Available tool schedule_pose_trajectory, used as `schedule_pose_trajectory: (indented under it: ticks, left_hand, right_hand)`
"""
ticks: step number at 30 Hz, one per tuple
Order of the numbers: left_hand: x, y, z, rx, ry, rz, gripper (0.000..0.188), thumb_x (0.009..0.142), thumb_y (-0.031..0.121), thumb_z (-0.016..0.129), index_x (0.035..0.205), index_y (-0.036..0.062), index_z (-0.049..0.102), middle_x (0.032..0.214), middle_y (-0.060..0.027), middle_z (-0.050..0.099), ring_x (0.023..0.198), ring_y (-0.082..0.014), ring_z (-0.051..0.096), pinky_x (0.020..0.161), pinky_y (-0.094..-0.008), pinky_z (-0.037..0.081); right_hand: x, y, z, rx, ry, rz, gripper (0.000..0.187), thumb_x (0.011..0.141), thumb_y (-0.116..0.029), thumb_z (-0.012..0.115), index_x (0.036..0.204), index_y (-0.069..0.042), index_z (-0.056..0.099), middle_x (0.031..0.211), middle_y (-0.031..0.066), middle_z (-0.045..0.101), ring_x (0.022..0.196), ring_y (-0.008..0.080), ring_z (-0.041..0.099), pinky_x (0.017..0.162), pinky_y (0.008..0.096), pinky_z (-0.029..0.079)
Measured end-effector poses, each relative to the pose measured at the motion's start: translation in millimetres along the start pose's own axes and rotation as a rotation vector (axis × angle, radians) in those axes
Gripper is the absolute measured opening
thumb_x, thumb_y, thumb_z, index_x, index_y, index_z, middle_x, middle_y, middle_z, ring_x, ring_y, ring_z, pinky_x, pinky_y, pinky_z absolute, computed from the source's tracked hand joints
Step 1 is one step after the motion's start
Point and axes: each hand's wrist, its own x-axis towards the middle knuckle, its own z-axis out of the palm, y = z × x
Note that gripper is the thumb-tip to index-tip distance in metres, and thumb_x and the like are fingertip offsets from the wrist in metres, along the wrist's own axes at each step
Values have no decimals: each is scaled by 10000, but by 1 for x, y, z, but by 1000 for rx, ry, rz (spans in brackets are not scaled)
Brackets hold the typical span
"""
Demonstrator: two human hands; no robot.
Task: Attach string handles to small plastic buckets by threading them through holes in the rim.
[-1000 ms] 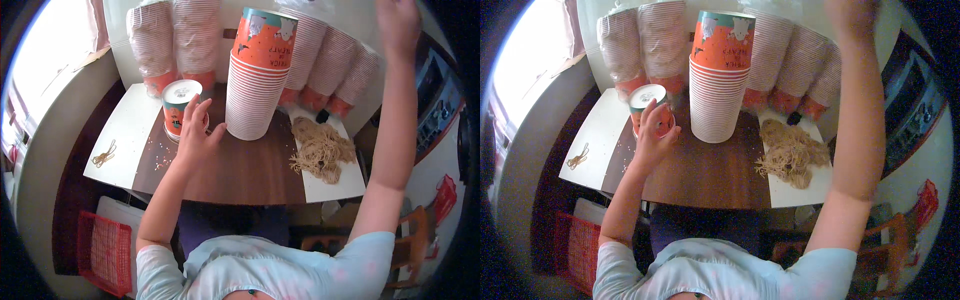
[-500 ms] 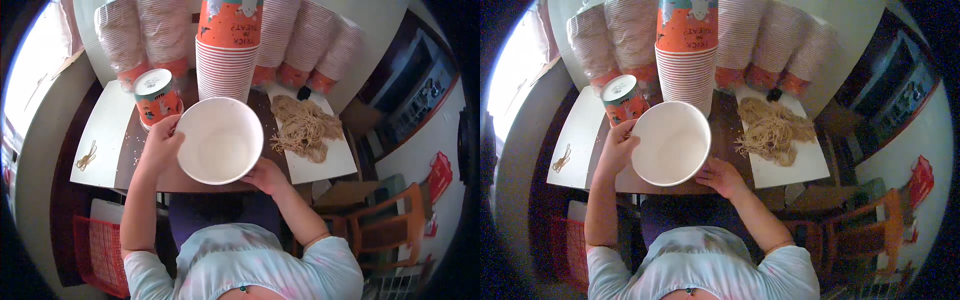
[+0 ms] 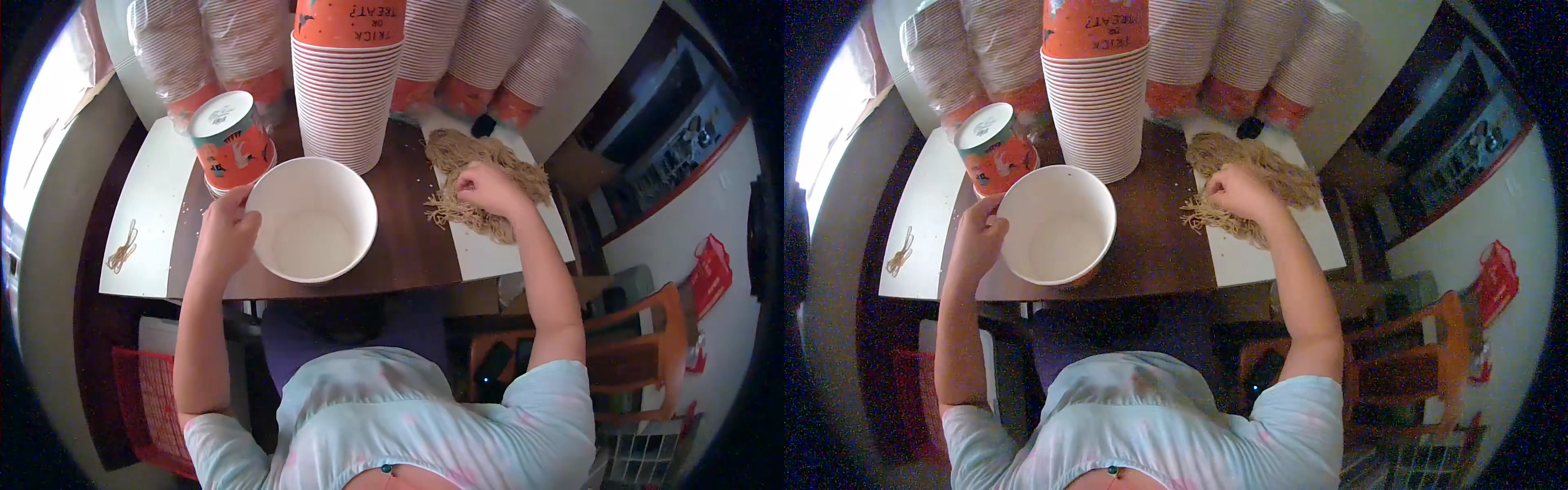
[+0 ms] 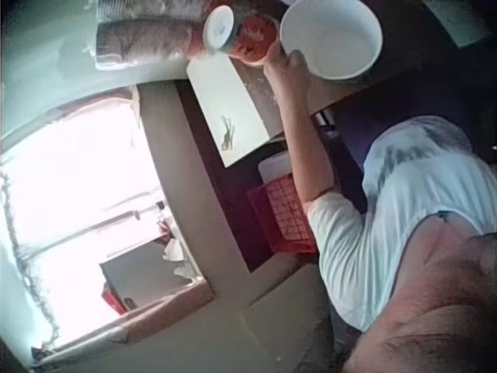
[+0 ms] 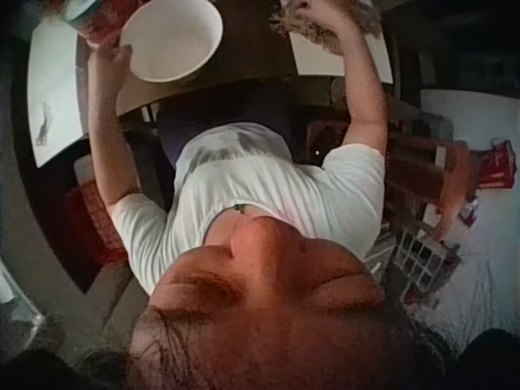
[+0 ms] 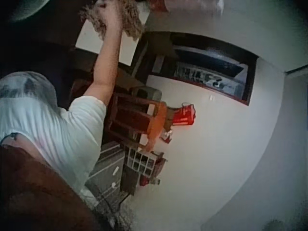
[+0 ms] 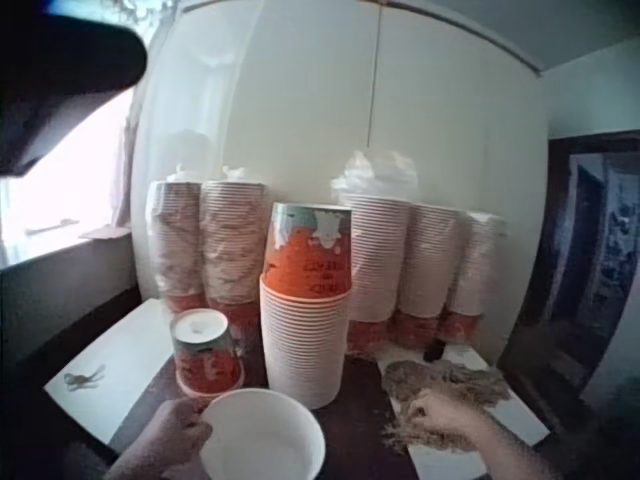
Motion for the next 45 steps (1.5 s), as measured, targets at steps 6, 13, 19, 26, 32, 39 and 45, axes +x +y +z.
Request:
schedule_pose_trajectory:
  ticks: [6, 13, 19, 26, 32, 39, 45]
  left_hand:
    - [-15, -9, 2, -166, 119, -79, 391, 825, 185, 649, 1170, 15, 581, 998, -85, 645, 689, -111, 573, 604, -250, 452]
    - [-44, 11, -13, -144, 221, 69, 325, 809, 69, 669, 1124, 23, 605, 1018, -34, 600, 572, -30, 403, 515, -182, 341]
    - [-38, 26, -11, -265, 257, 242, 282, 813, 50, 654, 1090, 10, 621, 1071, -50, 602, 576, -20, 402, 521, -177, 333]
    - [-33, 36, -3, -243, 215, 312, 260, 796, 53, 659, 1051, 6, 633, 1059, -76, 618, 630, -56, 472, 550, -199, 376]
    - [-41, 77, 4, -203, -12, 483, 257, 763, 44, 684, 1012, 4, 635, 913, -109, 646, 816, -194, 604, 660, -284, 469]
    - [-68, 86, 10, -297, -181, 436, 160, 765, 38, 712, 912, 20, 652, 823, -97, 659, 686, -192, 642, 597, -275, 508]
    - [-87, 84, 11, -257, -139, 371, 114, 753, 32, 729, 839, 23, 654, 756, -93, 658, 626, -183, 630, 559, -272, 499]
  right_hand:
    - [8, 8, 27, -282, -34, -195, 126, 723, -89, 639, 825, -106, 710, 882, 128, 605, 956, 332, 550, 847, 422, 449]
    - [26, 32, 16, 177, 83, -181, 126, 740, -152, 676, 827, -63, 684, 870, 125, 589, 887, 298, 572, 797, 391, 464]
    - [40, 3, -35, 589, 182, 58, 175, 848, -191, 657, 841, -17, 642, 811, 21, 647, 737, 89, 559, 726, 260, 458]
    - [30, -66, -64, 1239, 73, -69, 89, 902, -149, 586, 896, -60, 587, 819, 20, 618, 750, 102, 591, 694, 242, 481]
    - [-32, -164, -15, 674, 351, -463, 58, 846, -71, 634, 883, -34, 608, 817, 55, 618, 697, 138, 584, 623, 271, 470]
    - [-78, -190, 14, 709, 441, -631, 155, 775, 4, 681, 900, -32, 599, 782, 92, 596, 629, 209, 586, 528, 283, 452]
    - [-97, -197, 32, 846, 410, -517, 155, 779, -13, 708, 902, -36, 616, 750, 71, 600, 548, 125, 537, 471, 247, 413]
